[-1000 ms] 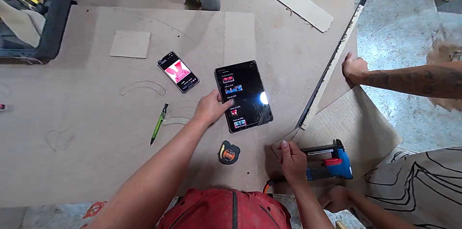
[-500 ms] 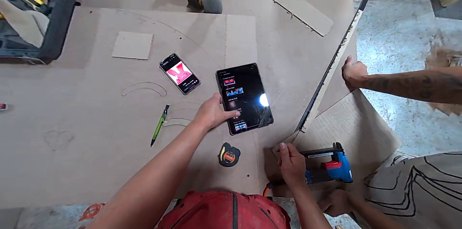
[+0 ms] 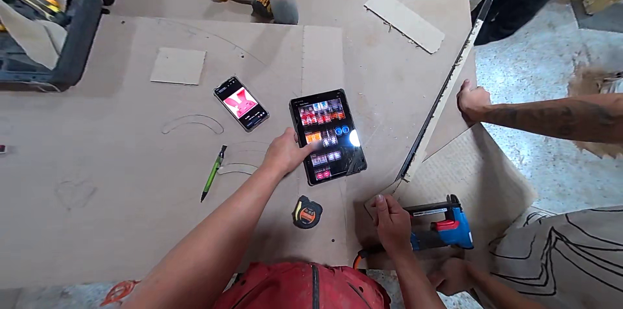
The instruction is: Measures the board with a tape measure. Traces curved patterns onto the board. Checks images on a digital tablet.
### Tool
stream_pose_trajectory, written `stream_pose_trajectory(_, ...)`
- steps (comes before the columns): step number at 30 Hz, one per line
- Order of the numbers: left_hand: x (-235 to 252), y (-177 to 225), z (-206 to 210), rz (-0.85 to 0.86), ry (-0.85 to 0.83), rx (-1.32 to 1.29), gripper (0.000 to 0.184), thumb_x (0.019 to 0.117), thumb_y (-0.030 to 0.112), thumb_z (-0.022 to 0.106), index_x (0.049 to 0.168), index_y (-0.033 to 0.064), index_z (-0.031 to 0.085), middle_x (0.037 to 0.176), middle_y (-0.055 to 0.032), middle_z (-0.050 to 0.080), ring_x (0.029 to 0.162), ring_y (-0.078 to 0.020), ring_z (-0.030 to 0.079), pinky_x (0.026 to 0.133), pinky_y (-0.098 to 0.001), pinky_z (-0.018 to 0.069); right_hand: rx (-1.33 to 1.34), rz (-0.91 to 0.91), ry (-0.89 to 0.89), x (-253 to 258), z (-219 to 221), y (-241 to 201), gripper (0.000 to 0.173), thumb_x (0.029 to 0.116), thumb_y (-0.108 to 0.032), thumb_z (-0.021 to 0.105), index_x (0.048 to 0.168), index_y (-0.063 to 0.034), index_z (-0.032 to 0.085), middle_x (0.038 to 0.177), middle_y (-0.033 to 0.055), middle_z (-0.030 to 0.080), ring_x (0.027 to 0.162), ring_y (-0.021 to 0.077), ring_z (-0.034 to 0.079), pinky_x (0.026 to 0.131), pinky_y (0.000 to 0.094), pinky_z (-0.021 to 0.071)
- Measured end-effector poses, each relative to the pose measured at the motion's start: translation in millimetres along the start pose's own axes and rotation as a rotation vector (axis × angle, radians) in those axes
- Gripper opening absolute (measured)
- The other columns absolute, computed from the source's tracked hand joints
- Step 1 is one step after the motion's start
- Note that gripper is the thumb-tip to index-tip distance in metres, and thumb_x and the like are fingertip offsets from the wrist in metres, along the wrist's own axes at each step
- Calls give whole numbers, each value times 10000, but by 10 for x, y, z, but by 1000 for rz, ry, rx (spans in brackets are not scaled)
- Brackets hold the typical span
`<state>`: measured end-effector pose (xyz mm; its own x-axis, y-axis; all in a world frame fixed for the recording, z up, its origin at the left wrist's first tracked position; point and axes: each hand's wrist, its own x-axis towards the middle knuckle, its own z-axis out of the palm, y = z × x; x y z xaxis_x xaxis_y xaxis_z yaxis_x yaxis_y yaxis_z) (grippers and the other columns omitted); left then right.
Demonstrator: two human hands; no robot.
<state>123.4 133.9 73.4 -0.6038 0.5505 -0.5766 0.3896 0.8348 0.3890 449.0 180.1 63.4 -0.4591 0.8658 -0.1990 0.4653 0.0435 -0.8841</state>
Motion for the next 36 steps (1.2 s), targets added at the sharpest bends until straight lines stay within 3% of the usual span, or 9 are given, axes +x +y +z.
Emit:
stream_pose_trajectory(6, -33, 24, -23, -14, -35, 4, 836, 705, 639, 870, 1246, 83, 559, 946, -165, 692, 914, -363, 689, 812, -612, 558, 4, 4, -8, -1, 5, -12, 414, 1075, -391, 471, 896, -119, 728, 551, -48, 553, 438, 78, 520, 426, 265, 473)
stream_pose_trajectory(9, -28, 8, -34, -3, -22, -14, 801, 780, 691, 777, 1242, 71, 568, 973, -181, 693, 950, -376, 690, 834, -619, 550, 5, -4, -7, 7, 0, -1, 408, 1073, -385, 476, 894, -116, 725, 554, -49, 556, 440, 80, 523, 425, 267, 475)
stream_pose_trajectory(12, -25, 19, -3, 4, 17, -11, 669, 894, 635, 696, 1208, 55, 583, 963, -188, 690, 940, -383, 690, 830, -626, 546, 5, 1, -17, 8, -11, 8, 405, 1071, -376, 470, 903, -108, 724, 552, -41, 553, 448, 95, 531, 433, 295, 484)
stream_pose_trajectory(14, -31, 29, 1, 2, 13, -3, 649, 878, 592, 742, 1207, 56, 581, 962, -187, 692, 937, -382, 691, 829, -626, 546, 7, 5, -11, 1, -9, 3, 404, 1073, -374, 474, 900, -107, 724, 553, -42, 555, 447, 89, 531, 433, 287, 483)
stream_pose_trajectory(17, -36, 21, -5, 4, -2, -5, 783, 749, 619, 849, 1227, 60, 579, 955, -175, 695, 921, -370, 690, 828, -626, 551, 13, 26, -13, -24, -9, 7, 402, 1073, -377, 476, 901, -113, 725, 551, -45, 549, 445, 85, 523, 434, 273, 474)
stream_pose_trajectory(23, -9, 20, 13, -10, 13, 0, 653, 864, 576, 768, 1212, 53, 588, 953, -192, 692, 935, -386, 690, 833, -626, 546, -100, -44, -55, 39, 85, 26, 343, 1059, -407, 508, 918, -171, 713, 637, -63, 622, 532, 77, 596, 505, 298, 537)
stream_pose_trajectory(26, -3, 11, 7, -7, 15, -8, 655, 866, 595, 756, 1206, 61, 588, 957, -192, 692, 942, -385, 688, 836, -629, 542, -212, -168, 10, 127, 179, -78, 283, 1038, -381, 543, 1084, -158, 710, 774, -58, 661, 590, 60, 587, 555, 293, 545)
stream_pose_trajectory(30, -9, -21, -24, 10, 11, -49, 672, 914, 651, 655, 1209, 51, 594, 949, -189, 684, 925, -378, 682, 830, -626, 540, -340, -222, -3, 295, 303, -230, 301, 1034, -339, 548, 1277, -191, 647, 1126, -40, 730, 624, 93, 636, 589, 355, 590)
stream_pose_trajectory(36, 3, -38, -5, 2, 25, -59, 636, 943, 669, 588, 1154, 70, 603, 928, -164, 683, 906, -352, 687, 805, -609, 548, -315, -128, -95, 594, 358, -472, 403, 1032, -340, 563, 1420, -236, 545, 1165, -13, 706, 643, 156, 642, 604, 439, 586)
